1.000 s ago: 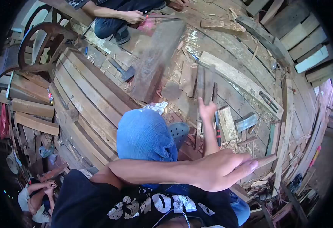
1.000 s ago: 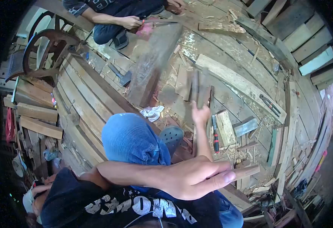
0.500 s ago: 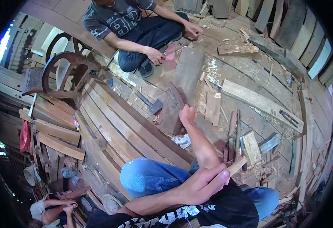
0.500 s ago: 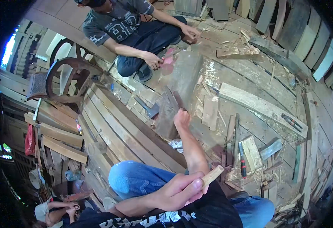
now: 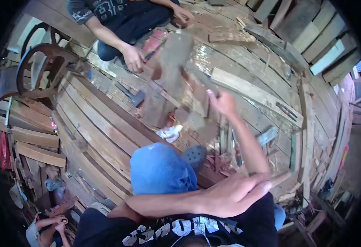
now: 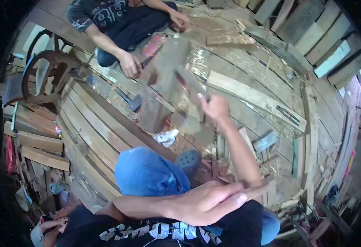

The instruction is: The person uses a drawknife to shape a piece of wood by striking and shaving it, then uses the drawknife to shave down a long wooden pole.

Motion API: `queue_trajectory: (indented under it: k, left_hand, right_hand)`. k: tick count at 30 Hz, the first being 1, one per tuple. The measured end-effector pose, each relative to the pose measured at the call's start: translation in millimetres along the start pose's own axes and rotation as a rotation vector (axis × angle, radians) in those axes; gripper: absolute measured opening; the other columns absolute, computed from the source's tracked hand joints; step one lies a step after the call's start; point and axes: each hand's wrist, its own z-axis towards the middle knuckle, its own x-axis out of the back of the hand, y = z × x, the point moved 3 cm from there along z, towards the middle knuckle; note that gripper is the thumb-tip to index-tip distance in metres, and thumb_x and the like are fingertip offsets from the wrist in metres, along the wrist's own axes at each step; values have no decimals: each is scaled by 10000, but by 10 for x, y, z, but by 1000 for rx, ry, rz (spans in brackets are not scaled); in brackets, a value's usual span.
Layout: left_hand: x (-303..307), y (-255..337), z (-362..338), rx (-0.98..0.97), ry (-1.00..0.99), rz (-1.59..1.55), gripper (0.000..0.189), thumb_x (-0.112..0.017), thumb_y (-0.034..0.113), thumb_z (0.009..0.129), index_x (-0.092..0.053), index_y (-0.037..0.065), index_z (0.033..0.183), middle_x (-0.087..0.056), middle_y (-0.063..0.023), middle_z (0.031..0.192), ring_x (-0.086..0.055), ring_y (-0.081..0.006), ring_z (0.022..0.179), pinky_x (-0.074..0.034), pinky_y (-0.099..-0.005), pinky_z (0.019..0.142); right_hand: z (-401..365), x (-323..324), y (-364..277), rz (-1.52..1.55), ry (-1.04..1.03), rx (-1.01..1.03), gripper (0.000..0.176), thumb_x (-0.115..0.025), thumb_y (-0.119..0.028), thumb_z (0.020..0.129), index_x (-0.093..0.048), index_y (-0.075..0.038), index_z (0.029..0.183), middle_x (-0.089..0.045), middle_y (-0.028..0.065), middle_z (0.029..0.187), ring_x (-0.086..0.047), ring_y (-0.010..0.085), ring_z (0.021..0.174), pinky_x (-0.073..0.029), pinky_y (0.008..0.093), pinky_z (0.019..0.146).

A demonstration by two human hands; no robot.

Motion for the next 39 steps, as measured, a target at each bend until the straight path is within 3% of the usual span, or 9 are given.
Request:
queue_trajectory:
  k: [6, 11, 17, 19, 21, 23, 25, 35, 39]
  left_hand:
    - [-596, 28, 607, -56, -190, -39, 417, -392, 332, 1019, -542, -3, 821, -517, -110, 590, -539, -212, 541, -392, -386, 518]
    - [-695, -114, 1003, 136, -257, 32, 437, -395, 386, 1014, -603, 16, 910, -511, 0, 628, -483, -90, 578, -400, -269, 540]
    - [-836, -315, 1179, 175, -235, 120, 380, -436, 345, 1009, -596, 1, 1019, -495, -2, 642, -457, -84, 587, -405, -275, 557]
    - [-891, -373, 1227, 63, -204, 164, 379, -429, 340, 1012, -601, 3, 1001, -490, -9, 631, -468, -91, 588, -404, -282, 552]
    - [-893, -400, 1244, 40, -180, 181, 388, -426, 343, 1013, -598, -5, 1014, -494, -16, 627, -493, -106, 603, -413, -293, 564]
    - [-853, -385, 1267, 24, -192, 184, 395, -406, 358, 1020, -578, 3, 988, -455, 10, 610, -451, -80, 547, -377, -267, 504]
    - [-841, -408, 1259, 343, -377, -141, 401, -382, 375, 1026, -541, 20, 932, -400, 44, 601, -367, -44, 488, -304, -232, 438]
    - [-821, -430, 1243, 330, -440, -253, 270, -411, 268, 1028, -504, 22, 1087, -408, 47, 659, -359, -27, 512, -277, -203, 444]
    - [-735, -412, 1211, 176, -395, 85, 211, -506, 185, 980, -513, 7, 1095, -441, 44, 664, -403, -29, 540, -327, -222, 465]
  right_hand:
    - [-1671, 2025, 1056, -183, 305, -253, 422, -516, -392, 949, -591, 21, 906, -603, 163, 636, -599, 271, 569, -452, 405, 551]
    - [-2963, 2789, 648, 189, 539, -631, 402, -458, -215, 993, -450, -71, 1369, -490, 8, 660, -433, 89, 559, -392, 261, 507]
    - [-3398, 2875, -21, 272, 571, -451, 552, -392, -49, 971, -236, -74, 1500, -448, -33, 615, -441, 45, 538, -386, 223, 498]
    - [-3575, 2826, -38, 2, 581, -335, 556, -461, 13, 900, -328, 24, 1440, -669, 186, 1004, -583, 140, 607, -481, 279, 577]
    - [-3677, 2769, -53, -102, 555, -185, 568, -518, 64, 836, -397, 58, 1390, -583, 275, 1206, -623, 221, 642, -500, 304, 618]
    - [-3743, 2702, 6, -170, 551, -162, 597, -573, 89, 784, -453, 30, 1366, -649, 229, 1038, -596, 246, 596, -492, 311, 595]
    - [-3708, 2653, 30, -347, 473, -128, 671, -674, 56, 728, -516, -112, 1358, -527, 86, 665, -488, 205, 476, -439, 333, 443]
    - [-3690, 2649, -102, -394, 454, -120, 649, -703, 22, 723, -548, -146, 1331, -543, 87, 678, -501, 202, 476, -441, 344, 431]
    - [-3665, 2728, 35, -423, 514, -184, 670, -707, 7, 720, -539, -173, 1343, -540, 80, 676, -521, 201, 491, -441, 344, 430]
